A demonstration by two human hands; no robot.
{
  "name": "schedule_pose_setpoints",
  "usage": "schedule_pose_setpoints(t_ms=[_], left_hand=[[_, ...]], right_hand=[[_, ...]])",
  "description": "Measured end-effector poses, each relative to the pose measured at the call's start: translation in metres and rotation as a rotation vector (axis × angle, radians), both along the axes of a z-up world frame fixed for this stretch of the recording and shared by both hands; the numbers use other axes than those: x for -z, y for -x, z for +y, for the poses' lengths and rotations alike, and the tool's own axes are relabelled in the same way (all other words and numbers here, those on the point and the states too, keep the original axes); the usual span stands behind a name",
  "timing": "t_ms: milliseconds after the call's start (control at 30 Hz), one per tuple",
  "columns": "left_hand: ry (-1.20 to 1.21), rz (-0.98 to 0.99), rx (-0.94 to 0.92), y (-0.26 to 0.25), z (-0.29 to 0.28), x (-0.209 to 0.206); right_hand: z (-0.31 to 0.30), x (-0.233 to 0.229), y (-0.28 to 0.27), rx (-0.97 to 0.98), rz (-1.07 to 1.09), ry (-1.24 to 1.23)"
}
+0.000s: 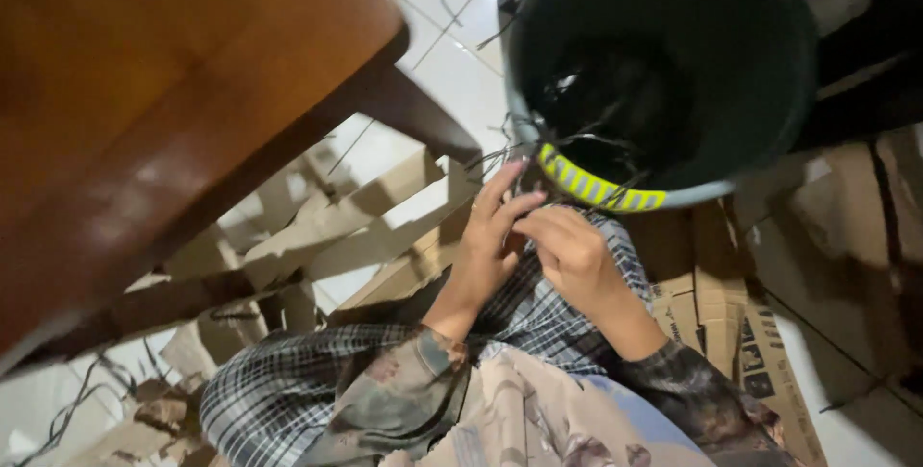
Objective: Wrapping the legs of a wooden chair with cardboard strips and securing them with string for protection during transport.
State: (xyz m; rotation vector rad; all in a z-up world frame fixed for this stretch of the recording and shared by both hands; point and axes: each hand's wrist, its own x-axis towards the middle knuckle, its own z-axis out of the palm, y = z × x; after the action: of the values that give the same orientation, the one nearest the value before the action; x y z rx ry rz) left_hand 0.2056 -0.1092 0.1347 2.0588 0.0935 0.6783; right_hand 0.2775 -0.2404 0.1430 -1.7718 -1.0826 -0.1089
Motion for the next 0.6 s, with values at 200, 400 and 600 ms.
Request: schedule_pose_setpoints(t_ms=[200,400,600], left_hand=[[-0.211,0.076,-0.127,0.082,0.041,0.008],[-0.188,0.46,-0.029,0.171,0.094,0.016],[0.035,0.556,-0.085,0.214,0.12,0.02]], right_hand=[[0.034,-0.006,0.064,-0.225,0.0,-0.032],[0.074,0.02,0.102,-0.346,0.152,0.046],[0.102,0.083,0.102,-0.347,0.352,0.228]])
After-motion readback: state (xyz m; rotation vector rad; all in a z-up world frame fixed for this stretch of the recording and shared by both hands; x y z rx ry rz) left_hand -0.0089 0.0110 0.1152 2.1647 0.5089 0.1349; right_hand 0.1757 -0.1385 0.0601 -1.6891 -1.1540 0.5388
